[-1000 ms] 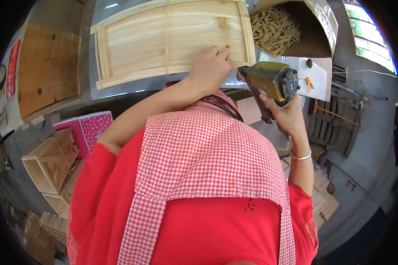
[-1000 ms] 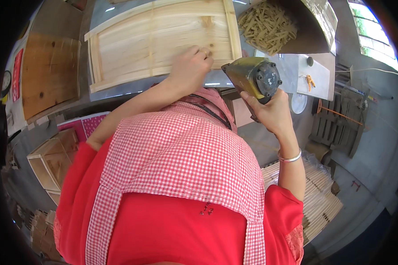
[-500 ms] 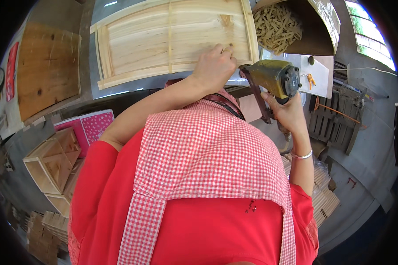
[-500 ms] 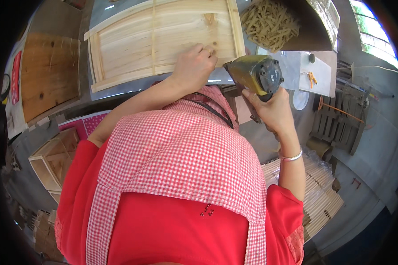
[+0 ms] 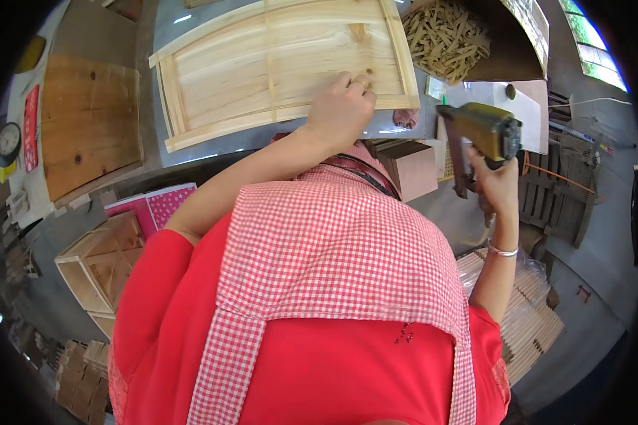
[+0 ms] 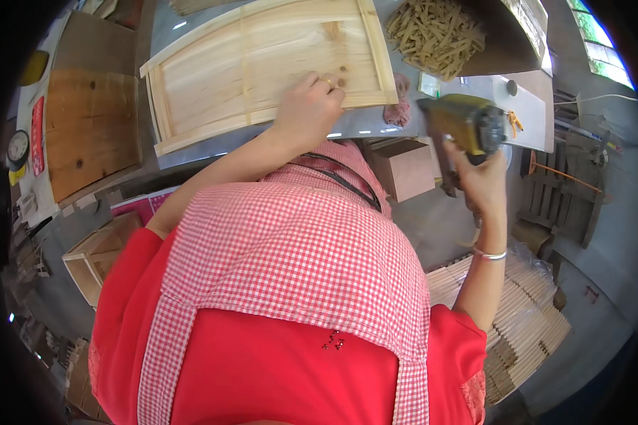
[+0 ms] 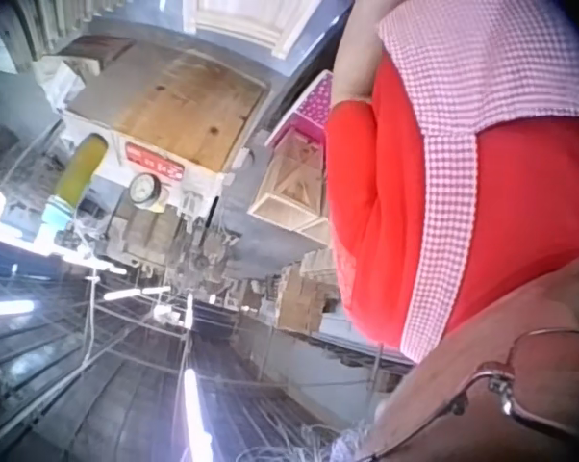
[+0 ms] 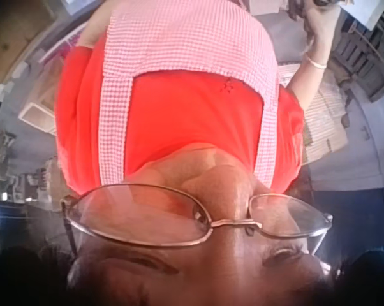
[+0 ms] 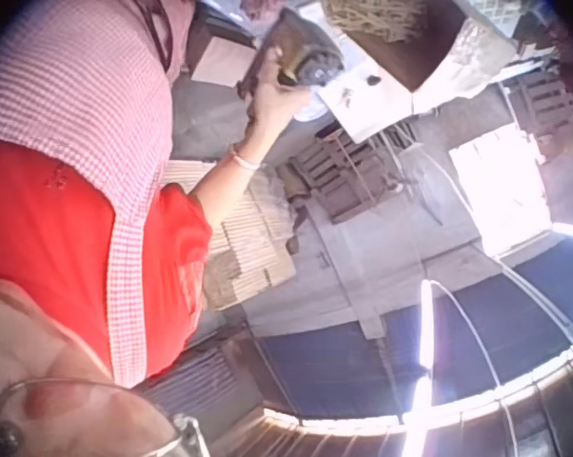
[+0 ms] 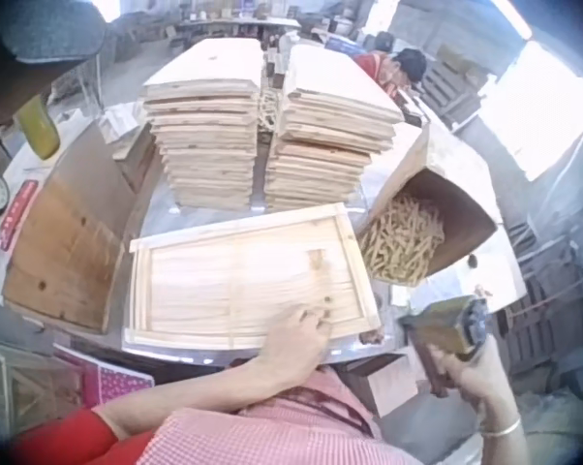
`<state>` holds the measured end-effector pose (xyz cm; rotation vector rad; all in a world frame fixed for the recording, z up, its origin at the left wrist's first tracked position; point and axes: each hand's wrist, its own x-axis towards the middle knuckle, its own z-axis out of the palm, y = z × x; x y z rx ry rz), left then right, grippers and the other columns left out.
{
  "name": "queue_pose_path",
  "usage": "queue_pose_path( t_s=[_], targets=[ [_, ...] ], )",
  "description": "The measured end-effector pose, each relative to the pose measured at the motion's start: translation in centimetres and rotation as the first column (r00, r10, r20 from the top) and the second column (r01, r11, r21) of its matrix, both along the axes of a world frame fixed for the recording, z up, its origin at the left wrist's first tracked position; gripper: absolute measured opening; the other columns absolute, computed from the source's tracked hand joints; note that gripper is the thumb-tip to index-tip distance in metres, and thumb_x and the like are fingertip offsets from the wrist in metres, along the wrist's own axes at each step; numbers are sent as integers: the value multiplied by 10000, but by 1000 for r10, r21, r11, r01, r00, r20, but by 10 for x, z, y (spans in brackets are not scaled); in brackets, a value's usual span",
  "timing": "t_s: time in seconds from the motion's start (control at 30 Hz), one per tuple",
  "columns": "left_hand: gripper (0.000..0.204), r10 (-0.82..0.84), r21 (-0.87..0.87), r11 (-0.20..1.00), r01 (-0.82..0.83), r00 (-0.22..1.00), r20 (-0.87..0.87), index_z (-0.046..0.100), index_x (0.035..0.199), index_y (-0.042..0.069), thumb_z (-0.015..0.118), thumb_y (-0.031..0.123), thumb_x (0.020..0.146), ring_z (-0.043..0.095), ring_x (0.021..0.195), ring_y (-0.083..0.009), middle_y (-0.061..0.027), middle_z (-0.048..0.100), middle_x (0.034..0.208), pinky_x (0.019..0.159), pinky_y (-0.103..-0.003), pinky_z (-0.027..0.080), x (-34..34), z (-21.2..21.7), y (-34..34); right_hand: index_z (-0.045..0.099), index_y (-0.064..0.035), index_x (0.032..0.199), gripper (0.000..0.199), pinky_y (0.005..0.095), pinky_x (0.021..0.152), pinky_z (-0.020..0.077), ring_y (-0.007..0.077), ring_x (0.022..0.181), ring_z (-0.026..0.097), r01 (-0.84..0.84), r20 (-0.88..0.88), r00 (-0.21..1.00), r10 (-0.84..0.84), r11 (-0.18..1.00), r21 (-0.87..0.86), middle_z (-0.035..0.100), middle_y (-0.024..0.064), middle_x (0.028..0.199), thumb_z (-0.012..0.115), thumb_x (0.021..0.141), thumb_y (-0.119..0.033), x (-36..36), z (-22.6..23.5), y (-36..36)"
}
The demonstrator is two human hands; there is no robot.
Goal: Assembling wooden boards into a box structure using glue, rubber bands, and a nail gun.
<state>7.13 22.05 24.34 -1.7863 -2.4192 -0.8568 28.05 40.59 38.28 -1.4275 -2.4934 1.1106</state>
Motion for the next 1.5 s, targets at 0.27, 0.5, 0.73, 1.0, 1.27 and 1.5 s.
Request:
queue_pose_path(
  t_s=[0.27,0.5,0.73,1.0,1.27,1.5],
  targets=[
    [249,171,-11,985,-171,985,21,706,967,121,774,174,734,614,998,-277,-58,625,989,785,-396,542,10,8,-5,422,47,1421,644,460,953,481,476,1100,617,-149,271,959,80,958,244,637,345,1121,618,836,-135,127,-159,184],
    [428,282,-344,919,-191,929,238,637,1112,29,745,327,823,615,1001,-322,-138,632,1058,843,-431,526,7,54,15,350,-64,1455,648,534,831,520,467,990,657,-34,417,901,-122,937,347,675,300,1028,584,851,-68,180,-279,306],
    [912,551,-379,768,-516,835,-21,414,1367,-81,743,543,789,644,1070,-389,-288,561,1226,888,-444,537,-8,63,133,309,-96,1524,691,526,878,512,461,1028,639,-44,435,885,-165,901,431,633,304,1123,560,887,-187,156,-329,347],
    [896,623,-512,652,-559,780,-58,330,1408,-66,771,332,737,631,1064,-437,-293,541,1272,882,-480,540,-31,45,162,591,-32,1299,511,471,894,506,392,1012,641,5,179,968,-178,724,690,661,179,1145,665,885,-323,109,-306,313],
    [866,530,-138,839,-526,733,426,410,1445,-89,757,155,690,636,800,-181,-113,648,927,734,-294,513,-71,197,30,527,12,1368,524,296,673,547,149,842,650,-309,-600,799,41,884,-351,654,149,1108,510,1031,-388,-41,-198,106],
    [707,96,278,765,-581,529,843,417,1454,-44,632,-13,781,605,1116,-166,-117,600,1296,948,-314,505,-88,197,-95,457,60,1415,573,273,857,456,166,1035,556,-608,-881,287,375,783,135,562,109,1224,401,1052,-378,-152,-36,45]
  ],
)
